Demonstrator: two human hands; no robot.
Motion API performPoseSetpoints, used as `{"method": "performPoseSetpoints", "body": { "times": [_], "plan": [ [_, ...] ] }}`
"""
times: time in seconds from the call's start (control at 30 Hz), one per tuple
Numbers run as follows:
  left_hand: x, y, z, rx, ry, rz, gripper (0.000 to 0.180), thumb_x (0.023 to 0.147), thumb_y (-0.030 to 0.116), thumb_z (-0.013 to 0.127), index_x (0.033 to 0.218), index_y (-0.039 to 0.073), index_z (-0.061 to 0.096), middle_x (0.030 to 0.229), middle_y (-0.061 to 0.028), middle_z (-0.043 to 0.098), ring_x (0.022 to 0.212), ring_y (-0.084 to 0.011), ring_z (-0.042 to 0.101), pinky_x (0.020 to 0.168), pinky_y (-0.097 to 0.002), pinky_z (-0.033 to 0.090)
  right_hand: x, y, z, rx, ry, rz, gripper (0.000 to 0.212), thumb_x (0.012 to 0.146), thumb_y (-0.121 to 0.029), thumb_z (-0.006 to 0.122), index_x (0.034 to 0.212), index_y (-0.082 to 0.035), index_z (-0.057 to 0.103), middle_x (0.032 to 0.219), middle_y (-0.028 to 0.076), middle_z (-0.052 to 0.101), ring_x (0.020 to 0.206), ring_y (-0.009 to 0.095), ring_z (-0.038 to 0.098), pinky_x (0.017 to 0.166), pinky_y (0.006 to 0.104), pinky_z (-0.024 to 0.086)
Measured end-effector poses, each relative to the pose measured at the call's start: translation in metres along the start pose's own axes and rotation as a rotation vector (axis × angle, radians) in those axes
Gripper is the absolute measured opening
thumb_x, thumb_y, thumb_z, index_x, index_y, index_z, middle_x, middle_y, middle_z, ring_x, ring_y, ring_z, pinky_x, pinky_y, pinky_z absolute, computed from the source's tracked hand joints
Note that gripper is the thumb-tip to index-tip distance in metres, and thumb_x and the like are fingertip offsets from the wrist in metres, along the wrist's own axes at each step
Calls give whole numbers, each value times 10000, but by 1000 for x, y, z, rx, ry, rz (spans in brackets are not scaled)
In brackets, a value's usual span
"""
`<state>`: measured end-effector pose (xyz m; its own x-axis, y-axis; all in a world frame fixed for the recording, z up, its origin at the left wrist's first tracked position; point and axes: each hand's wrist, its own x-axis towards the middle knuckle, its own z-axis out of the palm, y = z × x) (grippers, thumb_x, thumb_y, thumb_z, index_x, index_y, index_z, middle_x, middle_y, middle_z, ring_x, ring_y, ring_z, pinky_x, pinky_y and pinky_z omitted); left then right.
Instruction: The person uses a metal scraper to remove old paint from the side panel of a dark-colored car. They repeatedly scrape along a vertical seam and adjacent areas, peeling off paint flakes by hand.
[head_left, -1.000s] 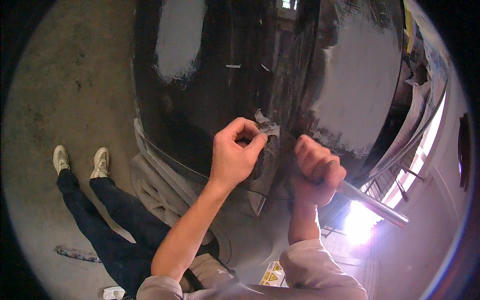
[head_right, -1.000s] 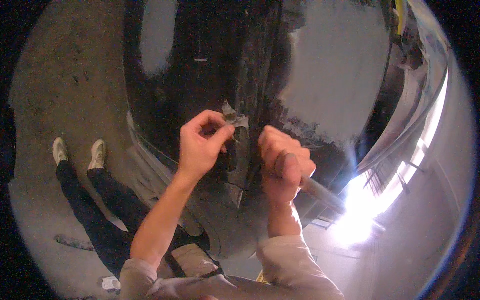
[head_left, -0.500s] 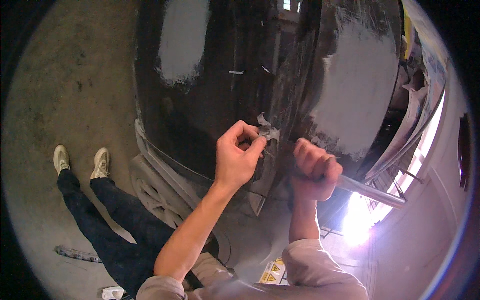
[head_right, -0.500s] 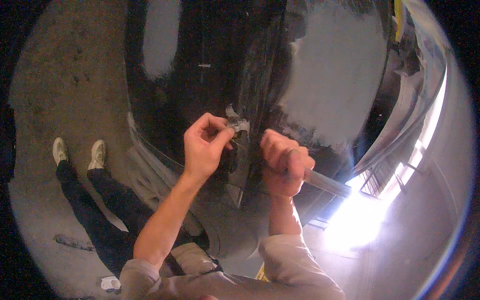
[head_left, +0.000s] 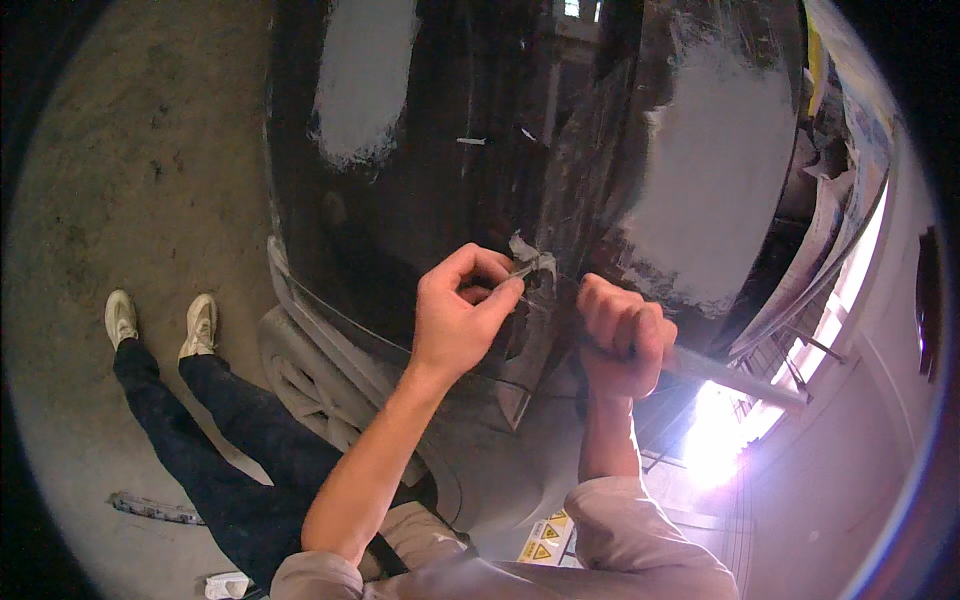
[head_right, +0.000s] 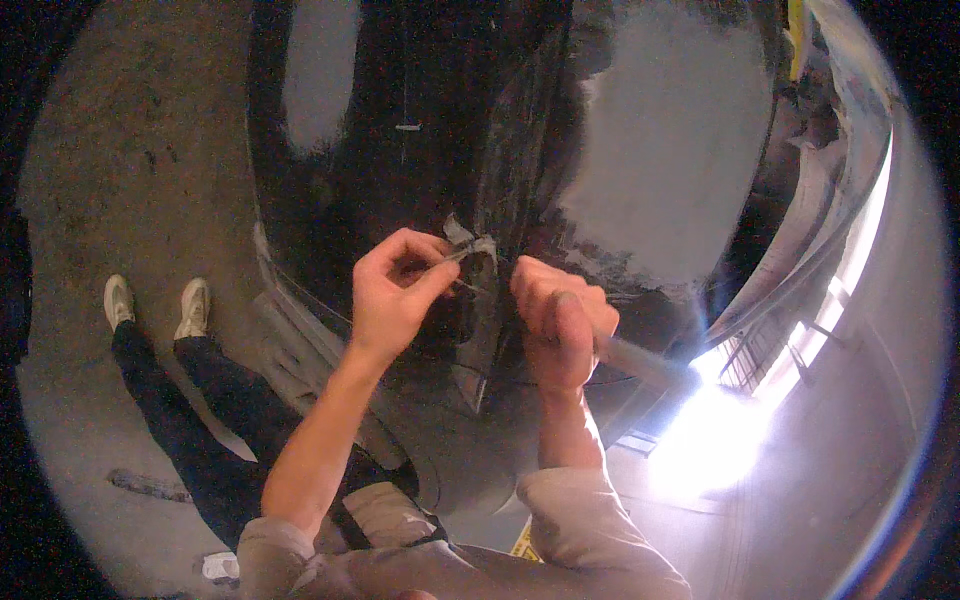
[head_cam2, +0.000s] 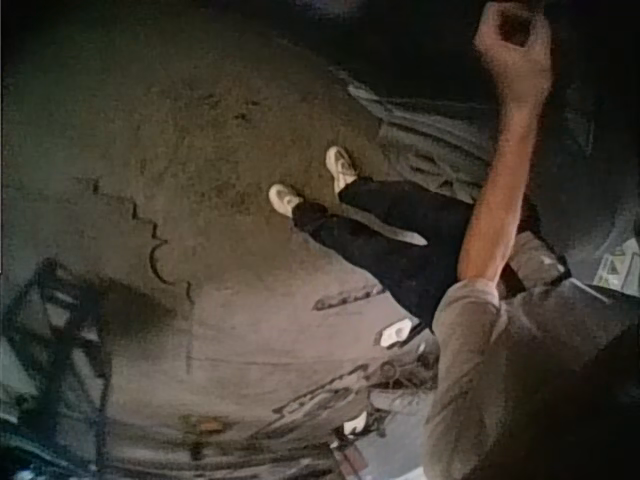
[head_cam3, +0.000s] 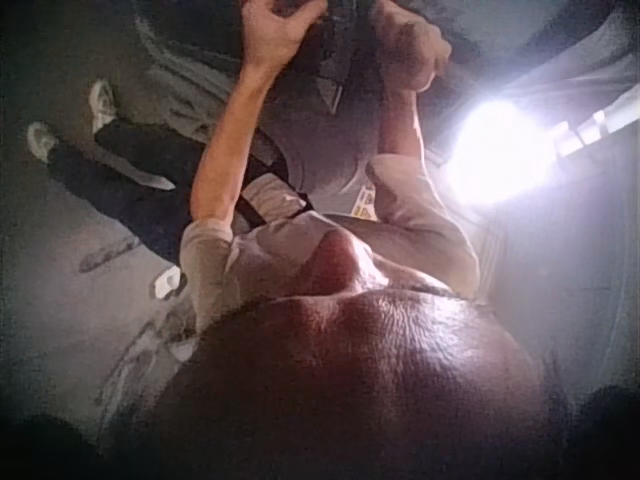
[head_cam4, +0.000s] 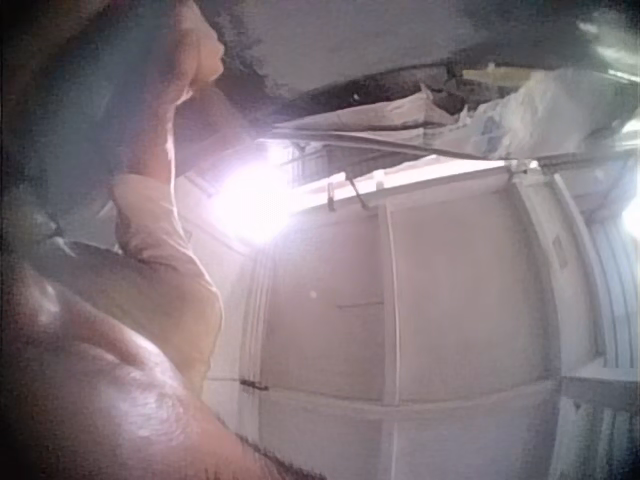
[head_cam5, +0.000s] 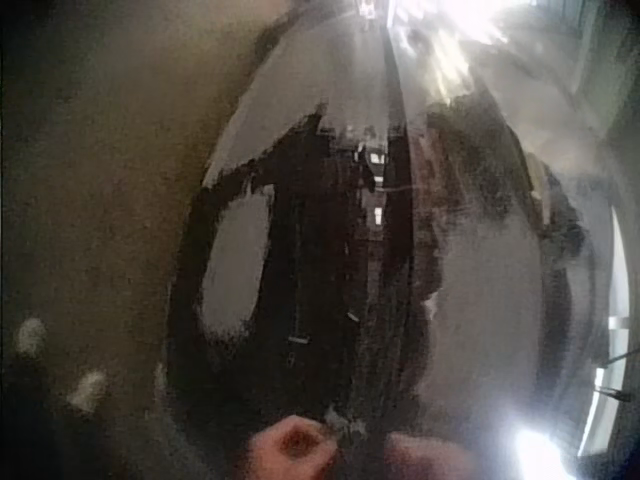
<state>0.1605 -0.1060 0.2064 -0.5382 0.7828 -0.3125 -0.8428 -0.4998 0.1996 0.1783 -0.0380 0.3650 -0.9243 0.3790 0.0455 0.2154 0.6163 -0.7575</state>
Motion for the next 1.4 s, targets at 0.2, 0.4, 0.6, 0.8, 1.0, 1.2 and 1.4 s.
{"method": "performPoseSetpoints", "body": {
  "times": [0.2, 0.4, 0.6, 0.8, 1.0, 1.2, 1.4],
  "plan": [
    [-1, 0, -1, 118, -89, 331, 102, 798, -75, 676, 813, 3, 611, 1285, -142, 695, 1125, -193, 656, 797, -283, 542, 19, 13, 1, 68, 57, -117, 496, 1036, -220, 386, 569, -148, 235, 494, -2, 291, 483, 162, 226, 576, 371, 271],
    [-3, -9, 0, 92, -183, 206, 127, 875, -71, 602, 863, 31, 527, 985, -128, 710, 1051, -189, 655, 905, -309, 512, -5, 6, -2, 38, 15, -39, 449, 976, -175, 419, 567, -144, 236, 483, 3, 282, 471, 157, 218, 554, 368, 265],
    [-6, -2, 19, 374, 35, 183, 225, 858, 49, 736, 1016, 16, 579, 834, -90, 653, 733, -142, 635, 671, -302, 514, -4, 4, -5, 166, 103, -116, 493, 1007, -226, 471, 580, -117, 251, 499, 11, 312, 467, 170, 263, 525, 369, 262],
    [-1, 4, 33, 743, -10, 406, 274, 832, 87, 807, 1052, 10, 662, 763, -112, 591, 603, -196, 562, 565, -339, 440, -18, -20, -13, 135, 216, -180, 489, 1030, -244, 415, 574, -146, 270, 482, -8, 322, 454, 159, 268, 534, 364, 275],
    [3, 2, 35, 755, -22, 483, 135, 848, 41, 756, 947, -4, 676, 716, -111, 572, 553, -206, 497, 550, -343, 413, -30, -20, -19, 94, 201, -180, 489, 1053, -246, 363, 577, -165, 286, 494, -17, 328, 465, 154, 277, 586, 368, 302],
    [-35, 22, 7, 730, -187, 211, 88, 843, 10, 706, 911, -20, 660, 726, -139, 569, 567, -233, 515, 572, -351, 426, -41, -21, -23, 84, 191, -167, 488, 1059, -238, 344, 579, -173, 289, 490, -23, 315, 462, 147, 265, 591, 368, 303],
    [-73, 37, -44, 722, -177, -26, 79, 776, -7, 694, 809, 8, 624, 721, -42, 508, 618, -134, 472, 583, -288, 383, -41, -16, -16, 119, 198, -157, 495, 1056, -251, 359, 573, -175, 282, 483, -25, 303, 458, 148, 255, 577, 361, 289]
  ]
}}
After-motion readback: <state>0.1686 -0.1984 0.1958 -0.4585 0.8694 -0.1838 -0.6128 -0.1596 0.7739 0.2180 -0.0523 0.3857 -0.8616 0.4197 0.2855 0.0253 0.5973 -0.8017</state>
